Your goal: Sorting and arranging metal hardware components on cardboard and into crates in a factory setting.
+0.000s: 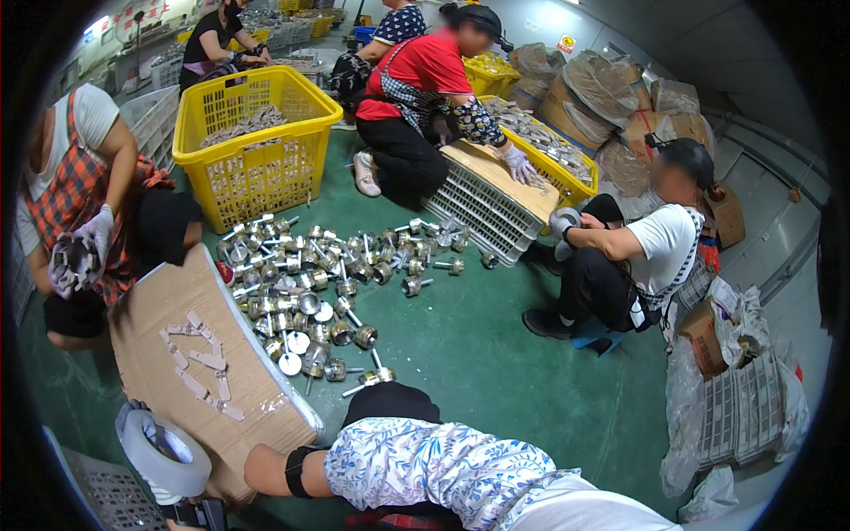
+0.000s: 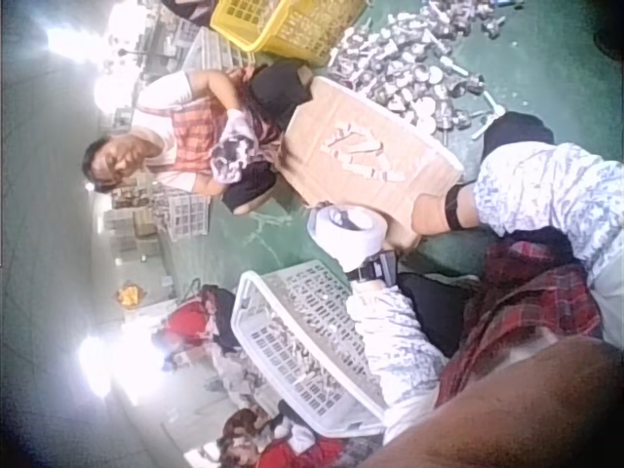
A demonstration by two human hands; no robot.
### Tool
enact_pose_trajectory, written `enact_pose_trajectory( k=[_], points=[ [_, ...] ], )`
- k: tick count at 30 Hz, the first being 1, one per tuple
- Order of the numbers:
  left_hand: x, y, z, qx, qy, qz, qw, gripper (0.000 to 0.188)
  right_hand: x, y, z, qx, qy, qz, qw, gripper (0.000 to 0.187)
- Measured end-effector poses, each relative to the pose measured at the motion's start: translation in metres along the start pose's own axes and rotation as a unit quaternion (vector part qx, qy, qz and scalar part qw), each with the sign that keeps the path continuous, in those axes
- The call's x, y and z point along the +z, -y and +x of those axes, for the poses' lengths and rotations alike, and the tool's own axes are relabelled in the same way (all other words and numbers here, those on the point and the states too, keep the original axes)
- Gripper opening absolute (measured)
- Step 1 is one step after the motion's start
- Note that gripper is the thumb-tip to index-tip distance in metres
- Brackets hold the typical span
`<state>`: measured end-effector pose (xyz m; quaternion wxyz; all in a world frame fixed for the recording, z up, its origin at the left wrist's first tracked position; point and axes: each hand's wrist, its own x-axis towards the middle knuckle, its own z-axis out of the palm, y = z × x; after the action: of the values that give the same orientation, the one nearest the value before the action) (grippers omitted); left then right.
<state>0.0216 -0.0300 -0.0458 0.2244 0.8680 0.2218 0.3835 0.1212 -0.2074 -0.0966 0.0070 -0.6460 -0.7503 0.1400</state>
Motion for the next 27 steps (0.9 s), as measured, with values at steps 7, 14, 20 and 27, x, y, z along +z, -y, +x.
enact_pose_trajectory(
  k=[7, 14, 20, 27],
  points=[
    [0.008, 0.002, 0.002, -0.116, -0.036, -0.188, 0.975, 0.051, 0.000, 0.000, -0.001, 0.002, 0.005, 0.002, 1.000, 0.015],
    [0.008, 0.028, -0.004, -0.193, -0.030, -0.269, 0.943, 0.056, 0.002, 0.000, 0.002, -0.004, 0.007, 0.000, 1.000, 0.016],
    [0.004, 0.026, -0.002, -0.168, 0.004, -0.220, 0.961, 0.059, 0.002, -0.001, 0.001, -0.005, 0.006, 0.001, 1.000, 0.016],
    [0.007, 0.037, -0.007, -0.123, -0.015, -0.176, 0.977, 0.054, 0.000, 0.001, 0.001, -0.002, 0.010, -0.006, 1.000, 0.016]
  ],
)
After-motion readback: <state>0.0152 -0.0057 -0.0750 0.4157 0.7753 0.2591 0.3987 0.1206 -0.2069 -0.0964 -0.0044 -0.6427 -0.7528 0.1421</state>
